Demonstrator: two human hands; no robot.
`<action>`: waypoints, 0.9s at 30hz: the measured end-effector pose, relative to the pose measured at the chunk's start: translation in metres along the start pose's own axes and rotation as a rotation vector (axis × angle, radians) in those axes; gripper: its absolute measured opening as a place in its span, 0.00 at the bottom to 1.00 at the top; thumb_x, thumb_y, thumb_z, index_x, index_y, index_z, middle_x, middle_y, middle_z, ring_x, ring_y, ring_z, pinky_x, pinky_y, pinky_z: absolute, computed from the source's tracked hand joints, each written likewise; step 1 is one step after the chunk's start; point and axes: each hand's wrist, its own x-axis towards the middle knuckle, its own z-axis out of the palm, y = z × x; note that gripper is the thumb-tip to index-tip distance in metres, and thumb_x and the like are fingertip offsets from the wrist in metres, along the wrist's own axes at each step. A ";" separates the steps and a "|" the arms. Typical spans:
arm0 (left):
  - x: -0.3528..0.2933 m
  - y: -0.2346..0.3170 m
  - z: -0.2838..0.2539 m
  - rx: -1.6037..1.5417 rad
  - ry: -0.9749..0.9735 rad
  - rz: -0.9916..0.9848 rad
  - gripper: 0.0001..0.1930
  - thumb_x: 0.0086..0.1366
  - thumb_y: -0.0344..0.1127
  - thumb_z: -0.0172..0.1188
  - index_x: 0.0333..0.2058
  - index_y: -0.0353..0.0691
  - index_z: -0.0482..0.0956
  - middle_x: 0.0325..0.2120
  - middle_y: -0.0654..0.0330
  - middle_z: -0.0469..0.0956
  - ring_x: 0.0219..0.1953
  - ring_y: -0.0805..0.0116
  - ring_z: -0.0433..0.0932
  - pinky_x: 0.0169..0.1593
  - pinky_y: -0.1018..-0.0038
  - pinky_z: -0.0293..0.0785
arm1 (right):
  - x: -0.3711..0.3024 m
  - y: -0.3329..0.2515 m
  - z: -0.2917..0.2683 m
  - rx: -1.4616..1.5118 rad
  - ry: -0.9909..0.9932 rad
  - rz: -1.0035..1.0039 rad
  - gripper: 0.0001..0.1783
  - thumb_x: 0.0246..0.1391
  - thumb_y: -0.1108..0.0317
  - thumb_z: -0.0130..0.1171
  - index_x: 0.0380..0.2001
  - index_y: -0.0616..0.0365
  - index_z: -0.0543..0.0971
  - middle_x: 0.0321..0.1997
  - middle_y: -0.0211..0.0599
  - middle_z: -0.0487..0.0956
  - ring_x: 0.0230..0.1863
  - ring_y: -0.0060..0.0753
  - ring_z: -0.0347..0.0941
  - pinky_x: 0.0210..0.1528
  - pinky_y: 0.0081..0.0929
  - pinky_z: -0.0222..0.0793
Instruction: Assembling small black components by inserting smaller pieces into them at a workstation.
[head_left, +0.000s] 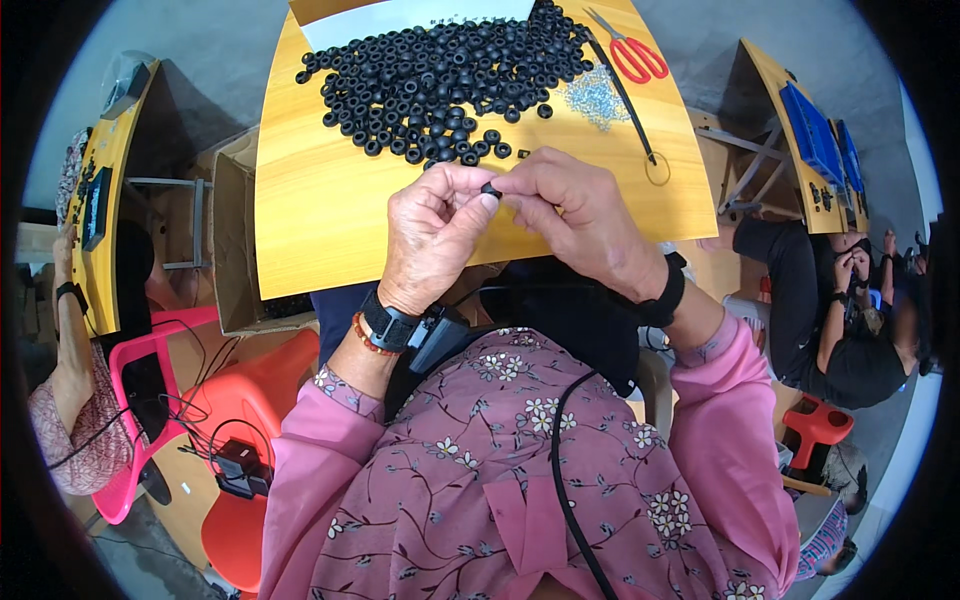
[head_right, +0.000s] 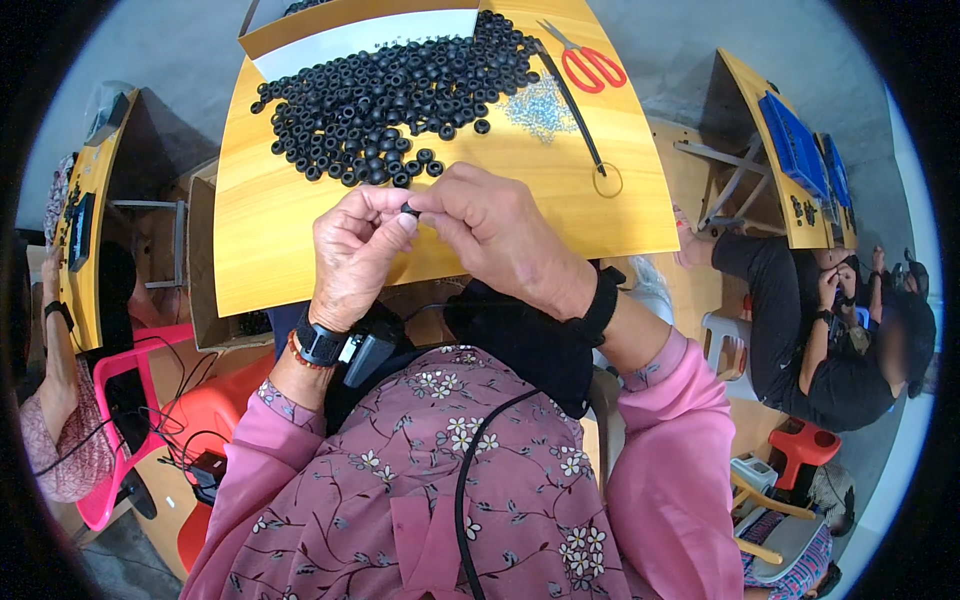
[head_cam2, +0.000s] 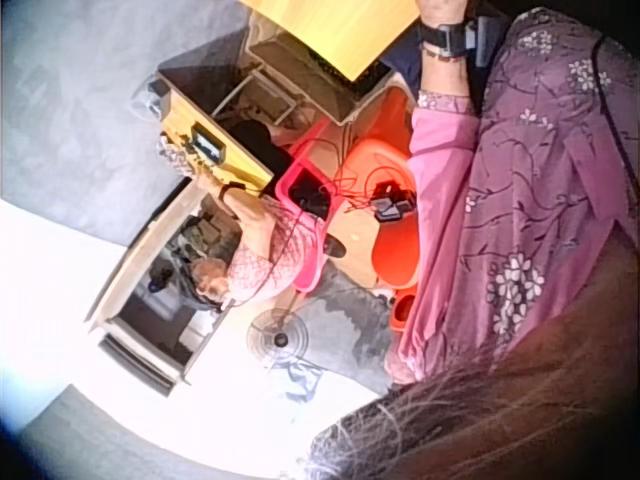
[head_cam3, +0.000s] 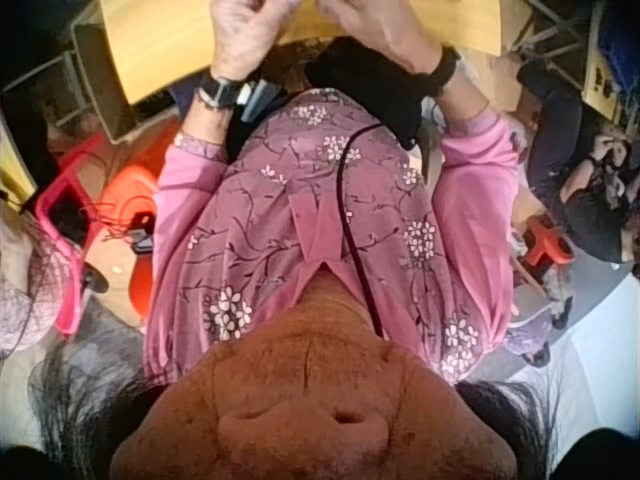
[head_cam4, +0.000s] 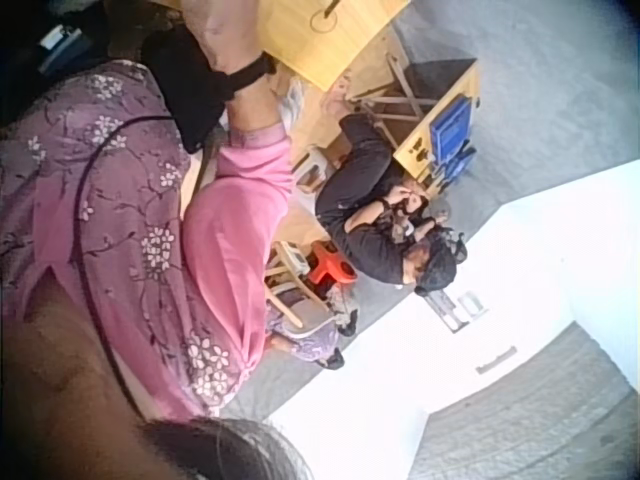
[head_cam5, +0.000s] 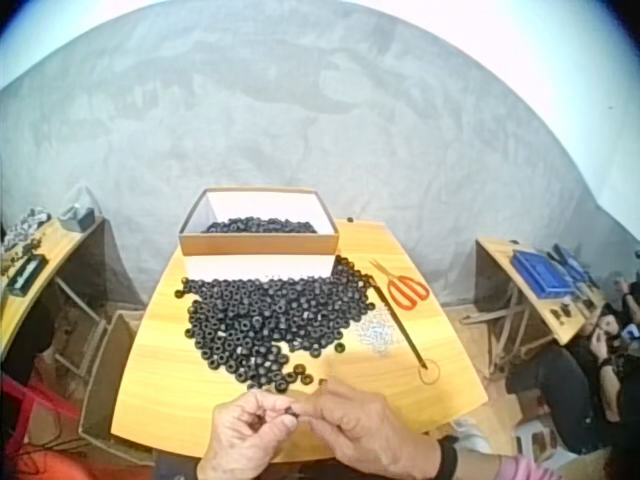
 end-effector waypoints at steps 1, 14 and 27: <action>0.000 0.000 0.001 0.002 0.007 -0.004 0.07 0.66 0.22 0.61 0.42 0.34 0.80 0.31 0.69 0.79 0.31 0.85 0.73 0.37 0.84 0.72 | -0.002 -0.002 0.001 0.004 0.010 -0.008 0.08 0.57 0.78 0.60 0.40 0.59 0.82 0.29 0.40 0.77 0.31 0.40 0.77 0.33 0.30 0.72; 0.000 -0.002 -0.001 0.107 -0.032 0.005 0.07 0.68 0.25 0.60 0.43 0.35 0.78 0.34 0.66 0.81 0.32 0.81 0.77 0.38 0.81 0.76 | 0.004 0.035 -0.029 -0.007 0.113 0.309 0.09 0.57 0.76 0.59 0.41 0.66 0.81 0.32 0.43 0.79 0.30 0.34 0.78 0.34 0.28 0.73; 0.000 -0.001 -0.001 0.074 -0.024 0.007 0.09 0.68 0.24 0.59 0.46 0.34 0.77 0.36 0.63 0.81 0.33 0.79 0.77 0.39 0.81 0.77 | 0.020 0.044 -0.023 -0.136 -0.057 0.096 0.10 0.55 0.77 0.58 0.41 0.64 0.81 0.30 0.39 0.79 0.32 0.40 0.78 0.35 0.34 0.72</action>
